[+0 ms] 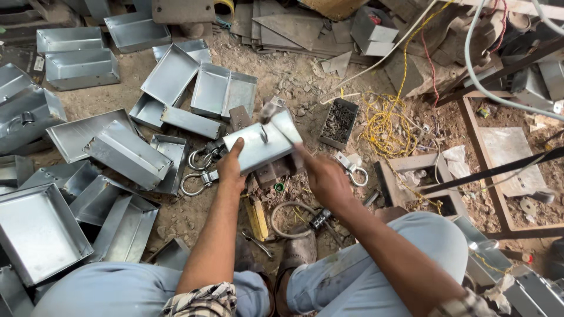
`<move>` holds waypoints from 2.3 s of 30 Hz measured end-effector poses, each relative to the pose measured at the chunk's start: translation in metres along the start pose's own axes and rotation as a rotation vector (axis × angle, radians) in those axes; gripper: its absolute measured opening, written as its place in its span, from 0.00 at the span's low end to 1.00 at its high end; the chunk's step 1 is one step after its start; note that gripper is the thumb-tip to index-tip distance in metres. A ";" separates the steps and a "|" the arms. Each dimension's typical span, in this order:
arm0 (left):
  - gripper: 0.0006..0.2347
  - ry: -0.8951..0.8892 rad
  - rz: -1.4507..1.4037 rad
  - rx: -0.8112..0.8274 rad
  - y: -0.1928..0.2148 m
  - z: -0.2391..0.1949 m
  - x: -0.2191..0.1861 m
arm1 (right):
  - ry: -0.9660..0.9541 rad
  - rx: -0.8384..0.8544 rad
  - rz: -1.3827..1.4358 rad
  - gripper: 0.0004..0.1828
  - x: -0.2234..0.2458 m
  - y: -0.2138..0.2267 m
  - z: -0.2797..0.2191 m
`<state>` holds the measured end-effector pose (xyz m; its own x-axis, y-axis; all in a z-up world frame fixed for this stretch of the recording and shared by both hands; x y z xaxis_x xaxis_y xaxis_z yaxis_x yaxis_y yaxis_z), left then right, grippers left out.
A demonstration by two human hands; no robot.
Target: The person welds metal boxes using a welding torch and handles small metal components like handles and rings to assemble the boxes.
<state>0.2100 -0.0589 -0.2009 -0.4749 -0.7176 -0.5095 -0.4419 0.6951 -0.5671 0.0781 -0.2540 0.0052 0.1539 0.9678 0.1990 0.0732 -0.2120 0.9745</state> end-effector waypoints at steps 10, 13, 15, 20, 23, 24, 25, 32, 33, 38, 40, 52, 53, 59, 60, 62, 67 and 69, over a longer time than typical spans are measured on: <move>0.26 -0.068 0.135 -0.050 0.002 -0.004 0.000 | -0.042 -0.111 0.094 0.26 -0.003 0.011 -0.015; 0.27 -0.077 0.137 -0.041 -0.004 -0.008 -0.003 | 0.051 -0.170 0.079 0.27 -0.003 0.004 -0.015; 0.26 -0.037 0.113 -0.067 -0.005 -0.006 -0.005 | 0.227 -0.235 -0.051 0.33 0.003 0.006 -0.009; 0.27 -0.077 0.059 -0.005 -0.005 -0.003 0.000 | 0.173 -0.329 0.136 0.30 -0.005 0.029 -0.022; 0.28 -0.075 0.154 -0.053 0.000 -0.005 -0.002 | 0.141 -0.346 0.236 0.28 0.000 0.024 -0.025; 0.29 -0.089 0.187 -0.059 0.000 -0.006 -0.004 | 0.112 -0.292 0.288 0.28 0.001 0.019 -0.023; 0.29 -0.088 0.188 -0.055 -0.002 -0.007 -0.004 | 0.109 -0.295 0.287 0.28 0.001 0.018 -0.019; 0.28 -0.080 0.135 -0.036 -0.003 -0.009 -0.001 | -0.008 -0.076 0.108 0.29 -0.002 0.022 -0.022; 0.28 -0.082 0.096 -0.030 -0.002 -0.009 -0.004 | 0.010 -0.115 0.071 0.28 0.001 0.025 -0.023; 0.28 -0.063 0.117 -0.019 -0.005 -0.011 -0.007 | 0.029 0.023 -0.031 0.30 0.004 0.014 -0.025; 0.28 -0.038 0.085 -0.003 -0.007 -0.012 -0.001 | 0.123 -0.095 0.003 0.29 0.003 0.022 -0.031; 0.25 -0.128 0.092 0.031 0.005 0.015 0.001 | 0.168 -0.286 0.105 0.35 -0.012 0.003 -0.024; 0.26 -0.125 0.053 0.051 0.005 0.017 0.006 | 0.164 -0.322 0.100 0.34 -0.017 0.005 -0.028; 0.25 -0.157 0.137 -0.023 0.005 0.006 0.005 | -0.078 -0.036 0.148 0.25 -0.021 -0.012 -0.024; 0.26 -0.157 0.177 -0.048 0.003 0.004 0.001 | -0.087 0.083 0.110 0.21 -0.020 -0.022 -0.018; 0.26 -0.125 0.201 -0.058 0.001 -0.003 -0.002 | -0.105 0.093 0.190 0.18 -0.022 -0.032 -0.011; 0.26 -0.143 0.269 -0.066 -0.006 -0.017 -0.009 | 0.015 -0.163 0.465 0.20 -0.034 -0.013 -0.019; 0.26 -0.125 0.305 -0.095 -0.004 -0.018 -0.008 | -0.015 -0.327 0.422 0.22 -0.048 -0.004 -0.022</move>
<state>0.2018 -0.0549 -0.1826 -0.5015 -0.4719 -0.7251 -0.3659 0.8752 -0.3165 0.0485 -0.2963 -0.0064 0.1174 0.8052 0.5813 -0.3087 -0.5268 0.7919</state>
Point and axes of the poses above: each hand's wrist, its own z-axis towards the middle knuckle, its own y-axis out of the back of the hand, x = y × z, the point moved 5 cm from there along z, towards the middle knuckle, and after that the axes turned 11 degrees about -z, right-handed, at the moved point
